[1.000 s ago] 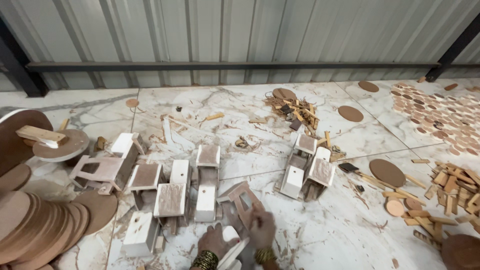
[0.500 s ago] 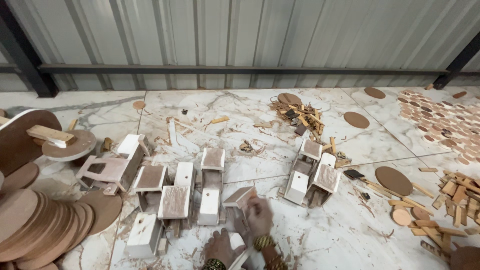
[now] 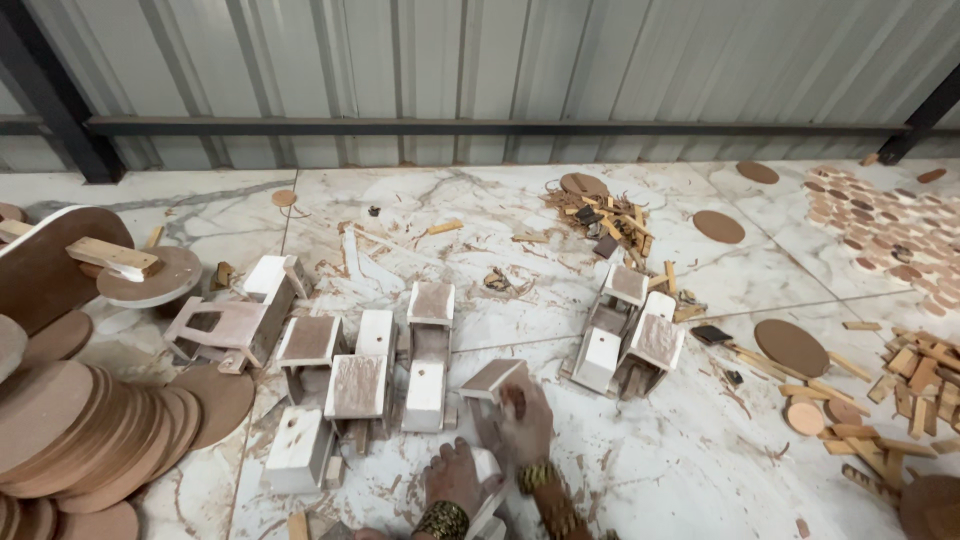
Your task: The person sits on the workshop floor and sands small white wooden miniature furniture pieces one at a time, rubbing a small abrasive block over their surfaces, then sets each finished piece aside with the growing group of completed pieces.
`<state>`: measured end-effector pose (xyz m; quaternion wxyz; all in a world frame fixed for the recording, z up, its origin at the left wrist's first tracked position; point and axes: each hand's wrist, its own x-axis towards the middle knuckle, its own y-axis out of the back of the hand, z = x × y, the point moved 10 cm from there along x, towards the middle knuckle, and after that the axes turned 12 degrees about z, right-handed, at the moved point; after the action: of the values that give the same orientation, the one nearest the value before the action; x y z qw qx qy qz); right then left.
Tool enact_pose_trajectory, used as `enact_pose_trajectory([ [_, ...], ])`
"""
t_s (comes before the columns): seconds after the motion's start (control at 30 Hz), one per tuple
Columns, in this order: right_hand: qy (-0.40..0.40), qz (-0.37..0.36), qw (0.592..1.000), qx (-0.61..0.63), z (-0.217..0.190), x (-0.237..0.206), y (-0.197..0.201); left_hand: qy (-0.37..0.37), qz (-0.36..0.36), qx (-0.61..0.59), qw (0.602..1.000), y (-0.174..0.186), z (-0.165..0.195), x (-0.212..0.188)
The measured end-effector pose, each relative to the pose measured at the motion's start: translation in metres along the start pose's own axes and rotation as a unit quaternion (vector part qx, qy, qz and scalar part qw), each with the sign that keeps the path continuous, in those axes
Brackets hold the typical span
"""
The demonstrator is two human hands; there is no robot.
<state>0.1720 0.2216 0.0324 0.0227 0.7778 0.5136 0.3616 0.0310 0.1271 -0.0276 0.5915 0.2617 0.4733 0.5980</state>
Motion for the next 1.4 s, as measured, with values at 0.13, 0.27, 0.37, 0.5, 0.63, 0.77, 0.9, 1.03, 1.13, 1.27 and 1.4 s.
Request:
enact_pose_trajectory([
  [0.13, -0.101, -0.134, 0.986, -0.024, 0.022, -0.02, -0.021, 0.01, 0.03, -0.013, 0.999, 0.005, -0.015, 0.012],
  [0.27, 0.008, -0.049, 0.997, 0.052, 0.028, -0.042, 0.026, 0.03, 0.013, -0.035, 0.999, 0.001, -0.032, 0.03],
  [0.37, -0.066, -0.046, 0.997, 0.014, 0.056, -0.05, 0.036, 0.042, 0.041, -0.052, 0.997, -0.003, -0.03, 0.035],
  [0.5, -0.072, -0.054, 0.994, 0.067, 0.042, -0.068, 0.032, 0.065, 0.057, -0.059, 0.994, -0.008, -0.032, 0.04],
  [0.63, -0.059, -0.133, 0.984, 0.099, 0.028, -0.086, 0.016, 0.06, 0.067, -0.053, 0.995, -0.009, -0.032, 0.043],
  [0.77, -0.058, -0.041, 0.996, 0.062, 0.044, -0.068, 0.023, 0.067, 0.089, -0.053, 0.992, -0.013, -0.027, 0.045],
  [0.9, -0.208, -0.062, 0.968, 0.123, 0.074, -0.082, 0.01, 0.085, 0.083, -0.061, 0.991, -0.017, -0.025, 0.047],
  [1.03, -0.128, -0.202, 0.958, 0.16, 0.052, -0.1, -0.004, 0.076, 0.066, -0.058, 0.993, -0.019, -0.022, 0.048],
  [1.13, -0.184, -0.207, 0.954, 0.117, 0.065, -0.085, 0.0, 0.064, 0.076, -0.053, 0.994, -0.016, -0.021, 0.049],
  [1.27, -0.144, -0.214, 0.966, 0.007, 0.057, -0.059, 0.0, 0.051, 0.052, -0.073, 0.995, -0.014, -0.026, 0.053],
  [1.4, 0.01, -0.309, 0.948, 0.072, -0.012, -0.098, -0.011, 0.047, 0.041, -0.081, 0.995, -0.011, -0.031, 0.055],
])
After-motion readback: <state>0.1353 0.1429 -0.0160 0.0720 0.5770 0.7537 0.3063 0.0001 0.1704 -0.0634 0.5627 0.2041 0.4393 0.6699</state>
